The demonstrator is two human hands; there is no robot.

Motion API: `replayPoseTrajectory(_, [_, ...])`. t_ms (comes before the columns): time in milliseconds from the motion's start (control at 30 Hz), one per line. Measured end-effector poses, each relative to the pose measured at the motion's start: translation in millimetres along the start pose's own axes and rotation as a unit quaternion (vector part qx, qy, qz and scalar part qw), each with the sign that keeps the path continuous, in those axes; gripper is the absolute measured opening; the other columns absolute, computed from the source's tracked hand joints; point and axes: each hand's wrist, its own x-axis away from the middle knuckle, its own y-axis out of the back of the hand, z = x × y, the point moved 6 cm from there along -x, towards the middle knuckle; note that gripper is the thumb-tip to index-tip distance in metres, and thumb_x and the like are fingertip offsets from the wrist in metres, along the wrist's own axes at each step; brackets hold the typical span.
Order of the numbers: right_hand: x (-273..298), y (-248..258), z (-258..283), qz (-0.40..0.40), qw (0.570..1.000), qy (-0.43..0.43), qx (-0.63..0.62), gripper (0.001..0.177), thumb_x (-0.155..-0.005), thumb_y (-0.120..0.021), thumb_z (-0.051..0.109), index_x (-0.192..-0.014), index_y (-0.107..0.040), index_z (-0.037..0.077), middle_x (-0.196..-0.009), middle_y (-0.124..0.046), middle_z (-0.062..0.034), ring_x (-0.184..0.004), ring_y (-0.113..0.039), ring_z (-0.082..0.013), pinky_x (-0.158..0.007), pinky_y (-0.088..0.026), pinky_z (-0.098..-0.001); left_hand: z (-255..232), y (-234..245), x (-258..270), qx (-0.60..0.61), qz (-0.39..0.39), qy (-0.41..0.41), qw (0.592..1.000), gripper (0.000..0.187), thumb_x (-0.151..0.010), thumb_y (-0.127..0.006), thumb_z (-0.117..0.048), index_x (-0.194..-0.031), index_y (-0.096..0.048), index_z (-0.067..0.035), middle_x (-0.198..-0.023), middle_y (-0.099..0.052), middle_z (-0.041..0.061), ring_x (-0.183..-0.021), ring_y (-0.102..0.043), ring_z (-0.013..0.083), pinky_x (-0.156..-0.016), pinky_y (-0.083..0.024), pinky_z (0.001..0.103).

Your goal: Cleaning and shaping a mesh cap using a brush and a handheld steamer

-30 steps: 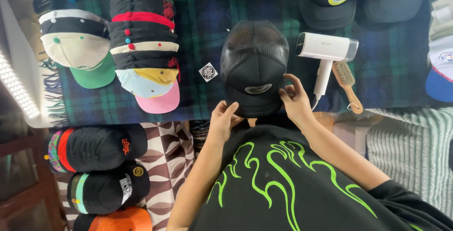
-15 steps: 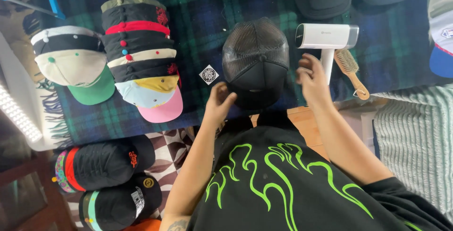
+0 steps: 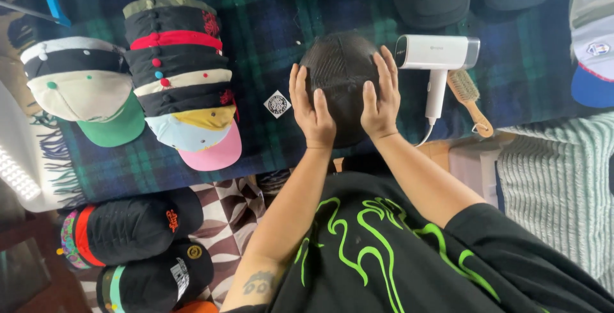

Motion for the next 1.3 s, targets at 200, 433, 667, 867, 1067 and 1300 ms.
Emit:
replayPoseTrajectory(200, [-27, 3, -20, 0.152, 0.986, -0.056, -0.039, 0.051, -0.108, -0.047, 0.029, -0.152, -0.048, 0.004, -0.152, -0.049, -0.0209, -0.143, -0.046, -0.0402, -0.118, -0.037, -0.0525, 27, 17, -31, 0.065, 0.084, 0.159, 0.982, 0.043, -0.113, -0.040, -0.034, -0.141, -0.062, -0.011, -0.142, -0.063, 0.017, -0.137, -0.054, 0.0337, -0.121, -0.037, 0.046])
replayPoseTrajectory(433, [-67, -22, -53, 0.238, 0.948, -0.209, -0.008, 0.043, -0.105, -0.053, 0.056, -0.139, -0.063, 0.033, -0.135, -0.067, 0.0035, -0.129, -0.060, -0.0234, -0.111, -0.044, -0.0419, 24, -18, -68, -0.057, 0.160, 0.149, 0.974, 0.034, -0.108, -0.049, -0.045, -0.130, -0.070, -0.029, -0.135, -0.068, -0.003, -0.130, -0.062, 0.0209, -0.116, -0.044, 0.040])
replayPoseTrajectory(667, [-45, -25, -118, 0.294, 0.922, -0.246, -0.056, 0.045, -0.110, -0.040, 0.042, -0.143, -0.061, 0.020, -0.134, -0.066, -0.0150, -0.131, -0.059, -0.0329, -0.114, -0.042, -0.0483, 14, -10, -56, 0.083, 0.191, 0.397, 0.894, 0.046, -0.105, -0.042, -0.046, -0.140, -0.065, -0.030, -0.155, -0.052, 0.011, -0.152, -0.034, 0.0325, -0.128, -0.020, 0.045])
replayPoseTrajectory(867, [-24, 68, -90, 0.207, 0.915, -0.332, -0.103, 0.036, -0.105, -0.054, 0.029, -0.131, -0.069, 0.011, -0.119, -0.072, -0.0159, -0.116, -0.067, -0.0262, -0.102, -0.053, -0.0424, 38, 17, -4, 0.141, 0.100, 0.365, 0.915, 0.054, -0.110, -0.045, -0.046, -0.142, -0.061, -0.006, -0.149, -0.054, 0.024, -0.144, -0.044, 0.0392, -0.124, -0.031, 0.050])
replayPoseTrajectory(1067, [64, 222, -230, 0.127, 0.943, -0.223, 0.212, 0.038, -0.095, -0.071, 0.020, -0.130, -0.066, 0.005, -0.111, -0.067, -0.0169, -0.113, -0.062, -0.0382, -0.095, -0.053, -0.0521, 92, 60, 74, 0.135, -0.030, 0.330, 0.934, 0.043, -0.114, -0.043, -0.028, -0.146, -0.057, -0.003, -0.144, -0.058, 0.023, -0.139, -0.049, 0.0379, -0.119, -0.031, 0.056])
replayPoseTrajectory(1300, [104, 247, -377, 0.307, 0.826, -0.322, 0.344, 0.047, -0.080, -0.079, 0.034, -0.123, -0.070, 0.017, -0.109, -0.074, -0.0069, -0.106, -0.071, -0.0351, -0.090, -0.057, -0.0496, -39, 26, -1, -0.039, -0.005, -0.006, 0.999, 0.039, -0.107, -0.060, -0.024, -0.143, -0.059, -0.008, -0.148, -0.053, 0.016, -0.141, -0.049, 0.0332, -0.119, -0.038, 0.049])
